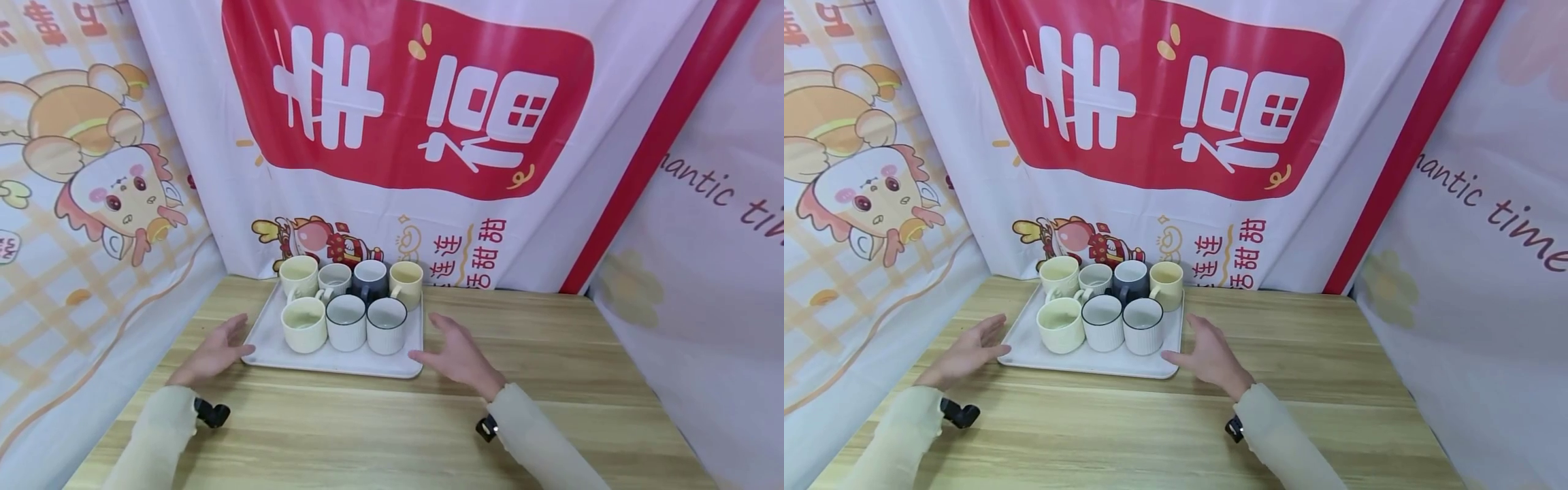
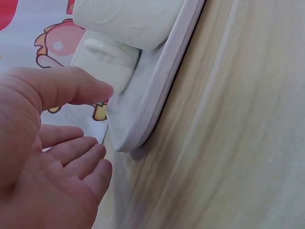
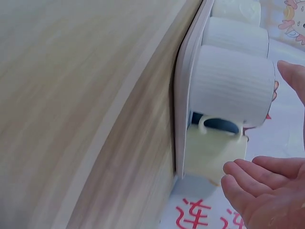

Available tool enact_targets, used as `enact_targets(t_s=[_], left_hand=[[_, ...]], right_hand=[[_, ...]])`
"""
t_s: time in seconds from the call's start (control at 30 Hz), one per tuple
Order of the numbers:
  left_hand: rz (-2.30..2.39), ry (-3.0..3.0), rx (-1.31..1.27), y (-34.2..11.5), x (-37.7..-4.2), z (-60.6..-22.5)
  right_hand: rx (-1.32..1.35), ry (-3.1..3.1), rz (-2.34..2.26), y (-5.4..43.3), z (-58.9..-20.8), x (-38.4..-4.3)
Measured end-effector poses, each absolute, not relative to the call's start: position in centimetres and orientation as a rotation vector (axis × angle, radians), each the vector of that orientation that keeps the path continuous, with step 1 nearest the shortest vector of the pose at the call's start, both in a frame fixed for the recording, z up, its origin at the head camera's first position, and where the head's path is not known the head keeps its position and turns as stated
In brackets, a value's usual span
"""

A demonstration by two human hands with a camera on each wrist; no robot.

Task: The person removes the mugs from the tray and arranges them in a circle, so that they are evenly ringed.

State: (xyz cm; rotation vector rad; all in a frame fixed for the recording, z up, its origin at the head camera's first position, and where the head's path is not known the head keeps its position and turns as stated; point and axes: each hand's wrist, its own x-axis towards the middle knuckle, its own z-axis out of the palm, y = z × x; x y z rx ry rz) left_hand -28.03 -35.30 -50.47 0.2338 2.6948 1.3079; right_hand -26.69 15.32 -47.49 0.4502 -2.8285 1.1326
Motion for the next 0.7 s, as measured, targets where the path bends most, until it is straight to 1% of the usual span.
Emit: enact_targets(t_s=[0.13,0.3,0.7], left_hand=[[1.439,2.600,0.242,-35.2,-28.0,-50.8],[1.495,2.554,0.242,-35.1,-28.1,-51.3],[1.487,2.544,0.203,-35.2,-28.1,-52.2]], right_hand=[[0.459,-2.765,1.167,12.9,-47.7,-27.5],[0.390,-2.712,1.278,10.5,-48.2,-28.4],[0.247,-2.563,1.302,7.1,-49.1,-29.6]])
